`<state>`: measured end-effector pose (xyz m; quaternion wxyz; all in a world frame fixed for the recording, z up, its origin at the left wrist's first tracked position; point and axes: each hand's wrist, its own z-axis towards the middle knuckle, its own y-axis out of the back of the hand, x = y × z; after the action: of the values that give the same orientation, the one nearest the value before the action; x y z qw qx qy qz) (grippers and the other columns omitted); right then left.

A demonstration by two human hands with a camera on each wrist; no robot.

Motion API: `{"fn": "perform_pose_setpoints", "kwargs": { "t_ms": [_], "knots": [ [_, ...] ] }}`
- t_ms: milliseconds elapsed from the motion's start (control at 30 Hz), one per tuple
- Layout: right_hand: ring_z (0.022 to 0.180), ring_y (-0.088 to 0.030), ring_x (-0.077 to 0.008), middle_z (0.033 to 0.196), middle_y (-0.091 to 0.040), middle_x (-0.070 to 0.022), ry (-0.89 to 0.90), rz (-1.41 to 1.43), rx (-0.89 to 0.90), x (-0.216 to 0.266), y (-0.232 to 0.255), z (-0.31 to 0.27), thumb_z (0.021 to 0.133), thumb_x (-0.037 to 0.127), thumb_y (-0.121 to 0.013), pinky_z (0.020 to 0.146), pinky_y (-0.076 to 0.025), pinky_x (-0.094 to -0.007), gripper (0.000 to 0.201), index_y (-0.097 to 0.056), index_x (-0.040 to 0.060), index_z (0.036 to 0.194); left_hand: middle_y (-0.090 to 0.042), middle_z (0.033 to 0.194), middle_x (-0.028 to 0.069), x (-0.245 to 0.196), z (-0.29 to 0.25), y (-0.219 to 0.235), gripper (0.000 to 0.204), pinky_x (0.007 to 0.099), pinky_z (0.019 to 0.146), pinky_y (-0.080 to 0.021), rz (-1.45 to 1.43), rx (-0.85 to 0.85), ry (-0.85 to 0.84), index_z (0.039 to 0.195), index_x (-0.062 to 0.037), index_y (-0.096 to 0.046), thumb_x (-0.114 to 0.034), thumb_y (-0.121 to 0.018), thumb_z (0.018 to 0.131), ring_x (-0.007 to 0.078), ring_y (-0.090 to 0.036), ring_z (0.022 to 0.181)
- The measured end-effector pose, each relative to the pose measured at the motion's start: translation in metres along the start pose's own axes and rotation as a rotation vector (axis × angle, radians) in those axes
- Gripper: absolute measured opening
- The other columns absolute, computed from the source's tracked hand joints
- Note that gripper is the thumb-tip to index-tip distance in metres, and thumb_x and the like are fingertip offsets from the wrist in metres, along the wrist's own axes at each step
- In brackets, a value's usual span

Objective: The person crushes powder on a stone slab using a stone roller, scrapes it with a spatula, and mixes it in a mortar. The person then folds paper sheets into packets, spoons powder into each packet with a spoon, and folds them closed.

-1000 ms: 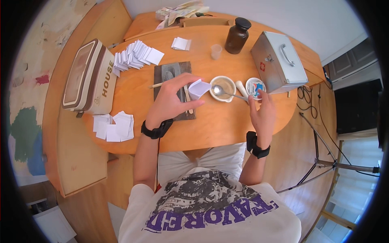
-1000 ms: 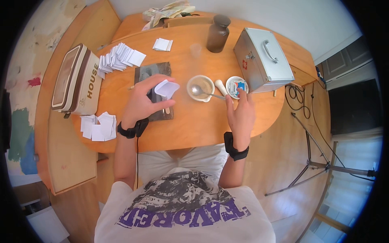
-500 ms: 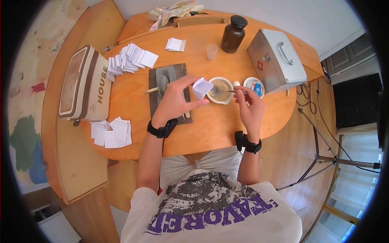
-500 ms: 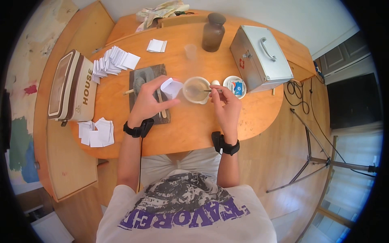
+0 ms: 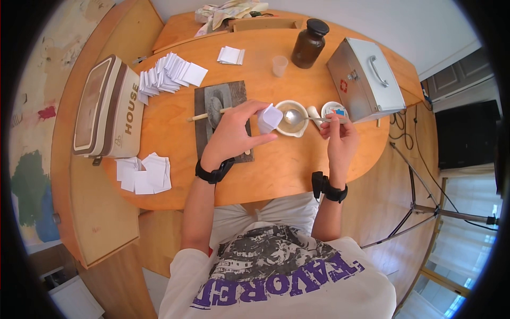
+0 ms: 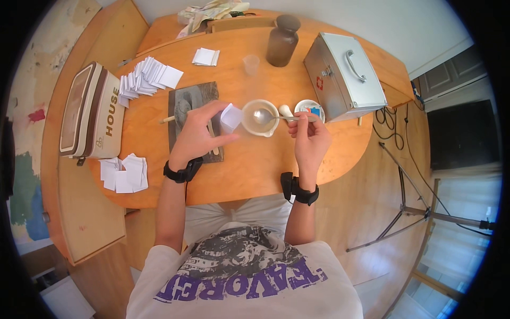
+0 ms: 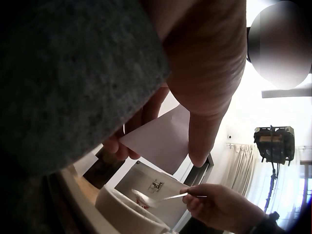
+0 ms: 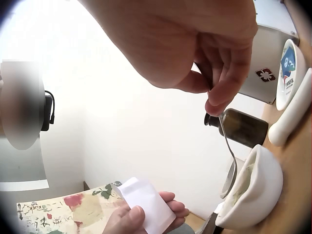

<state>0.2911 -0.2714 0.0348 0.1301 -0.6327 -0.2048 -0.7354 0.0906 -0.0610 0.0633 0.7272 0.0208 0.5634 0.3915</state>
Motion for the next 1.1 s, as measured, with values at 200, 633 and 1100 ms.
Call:
{"fn": "perform_pose_setpoints", "kwargs": {
  "t_ms": [200, 633, 1100],
  "knots": [
    [0.075, -0.073, -0.0104, 0.088, -0.080, -0.0067, 0.107, 0.136, -0.127, 0.056, 0.002, -0.007, 0.117, 0.015, -0.067, 0.070, -0.058, -0.0253, 0.021, -0.079, -0.0017, 0.115, -0.079, 0.121, 0.0160, 0.002, -0.001, -0.006, 0.062, 0.0409, 0.097, -0.061, 0.090, -0.051, 0.019, 0.130, 0.0014, -0.073, -0.028, -0.101, 0.083, 0.0348, -0.077, 0.107],
    [0.080, -0.081, -0.0171, 0.091, -0.083, -0.0103, 0.664, -0.229, 0.025, 0.083, -0.030, -0.046, 0.102, -0.006, -0.075, 0.073, -0.063, -0.0292, 0.015, -0.081, -0.0013, 0.115, -0.076, 0.129, 0.0208, -0.002, -0.002, -0.003, 0.073, 0.0462, 0.103, -0.060, 0.093, -0.019, 0.094, 0.139, 0.0037, -0.066, -0.034, -0.100, 0.085, 0.0408, -0.074, 0.121],
    [0.079, -0.079, -0.0214, 0.095, -0.082, -0.0154, 0.970, -0.305, 0.209, 0.093, -0.019, -0.039, 0.102, -0.010, -0.073, 0.071, -0.063, -0.0300, 0.014, -0.080, -0.0079, 0.114, -0.077, 0.127, 0.0247, 0.001, -0.002, -0.005, 0.075, 0.0456, 0.100, -0.060, 0.088, -0.072, 0.027, 0.138, 0.0068, -0.068, -0.035, -0.101, 0.085, 0.0424, -0.076, 0.114]
  ]
}}
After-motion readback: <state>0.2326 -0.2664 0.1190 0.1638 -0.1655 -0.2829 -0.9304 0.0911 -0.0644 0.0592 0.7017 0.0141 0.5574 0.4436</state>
